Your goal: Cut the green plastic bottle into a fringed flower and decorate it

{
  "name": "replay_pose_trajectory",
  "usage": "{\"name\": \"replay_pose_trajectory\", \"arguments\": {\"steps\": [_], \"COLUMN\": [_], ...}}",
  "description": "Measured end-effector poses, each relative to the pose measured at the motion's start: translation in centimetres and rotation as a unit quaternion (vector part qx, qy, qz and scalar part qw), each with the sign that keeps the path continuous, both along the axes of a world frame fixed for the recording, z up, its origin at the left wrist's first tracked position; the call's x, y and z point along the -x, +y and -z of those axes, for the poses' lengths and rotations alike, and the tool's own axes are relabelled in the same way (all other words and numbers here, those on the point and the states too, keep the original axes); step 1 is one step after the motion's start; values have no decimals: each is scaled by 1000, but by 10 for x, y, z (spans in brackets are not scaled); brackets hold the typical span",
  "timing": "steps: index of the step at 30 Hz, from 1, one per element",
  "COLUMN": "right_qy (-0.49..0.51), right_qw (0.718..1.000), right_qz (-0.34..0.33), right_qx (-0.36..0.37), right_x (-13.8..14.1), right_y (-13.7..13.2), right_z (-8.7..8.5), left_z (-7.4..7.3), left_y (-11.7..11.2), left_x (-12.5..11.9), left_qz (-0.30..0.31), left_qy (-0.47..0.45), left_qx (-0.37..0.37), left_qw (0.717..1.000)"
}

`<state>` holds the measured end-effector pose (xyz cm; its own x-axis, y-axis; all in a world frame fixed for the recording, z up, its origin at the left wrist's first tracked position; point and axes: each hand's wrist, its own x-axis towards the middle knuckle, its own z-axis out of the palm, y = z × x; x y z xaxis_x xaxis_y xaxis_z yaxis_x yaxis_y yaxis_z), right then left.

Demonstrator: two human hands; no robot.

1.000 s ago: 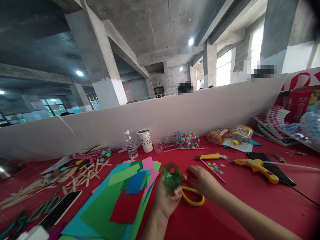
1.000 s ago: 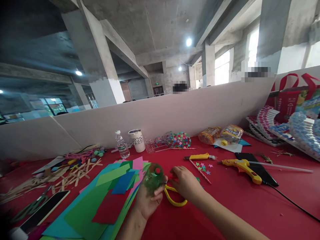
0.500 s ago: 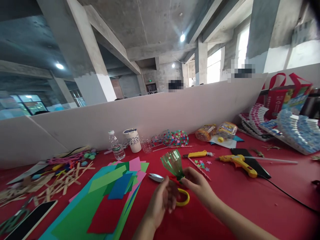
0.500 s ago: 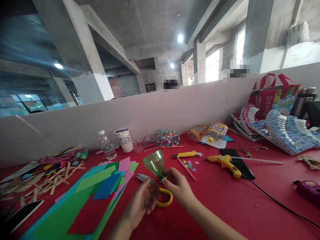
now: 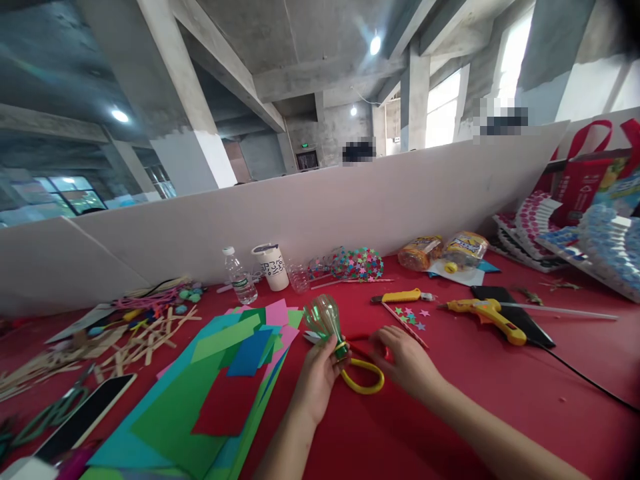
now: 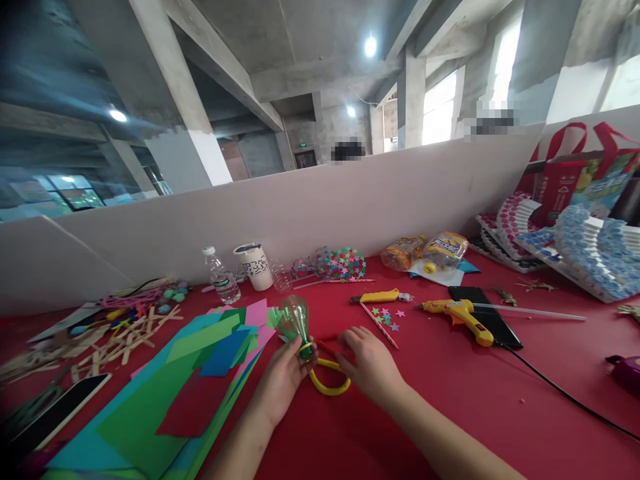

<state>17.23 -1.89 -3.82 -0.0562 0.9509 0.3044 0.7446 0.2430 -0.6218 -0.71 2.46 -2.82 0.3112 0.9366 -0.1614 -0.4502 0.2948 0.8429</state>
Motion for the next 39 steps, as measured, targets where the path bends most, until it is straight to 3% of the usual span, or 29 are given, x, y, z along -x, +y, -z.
{"name": "replay_pose_trajectory", "arguments": {"steps": [3,7,11,15,21,25,28,34,36,39], "right_qy": [-104,-191,-233,-231,-148,-68,10,177,216,245], "right_qw": [994,981,971,972,988,997,1000,982,974,968], "right_qz": [-21,12,30,-4,-13,-44,-21,43,40,18], "right_qx": [10,23,40,52,35,10,-6,-42,-50,-56], "right_x": [9,28,35,43,55,36,14,0,5,13], "right_y": [-4,-5,6,15,25,25,19,2,-2,-8], "right_z": [3,7,6,6,9,10,14,17,12,4], "left_z": [-1,-6,-15,-18,0,10,12,12,16,30], "left_y": [3,5,12,21,28,30,26,2,-1,1], "left_x": [1,1,1,-2,-6,-12,-20,-20,-14,-7], "left_qz": [-15,-17,-13,-31,-91,-97,-91,-51,-35,-58], "left_qy": [-3,5,29,82,155,182,192,210,236,290], "left_qx": [4,-26,-66,-119,-174,-180,-180,-179,-203,-254], "left_qw": [1000,999,997,989,968,962,960,960,950,921]}}
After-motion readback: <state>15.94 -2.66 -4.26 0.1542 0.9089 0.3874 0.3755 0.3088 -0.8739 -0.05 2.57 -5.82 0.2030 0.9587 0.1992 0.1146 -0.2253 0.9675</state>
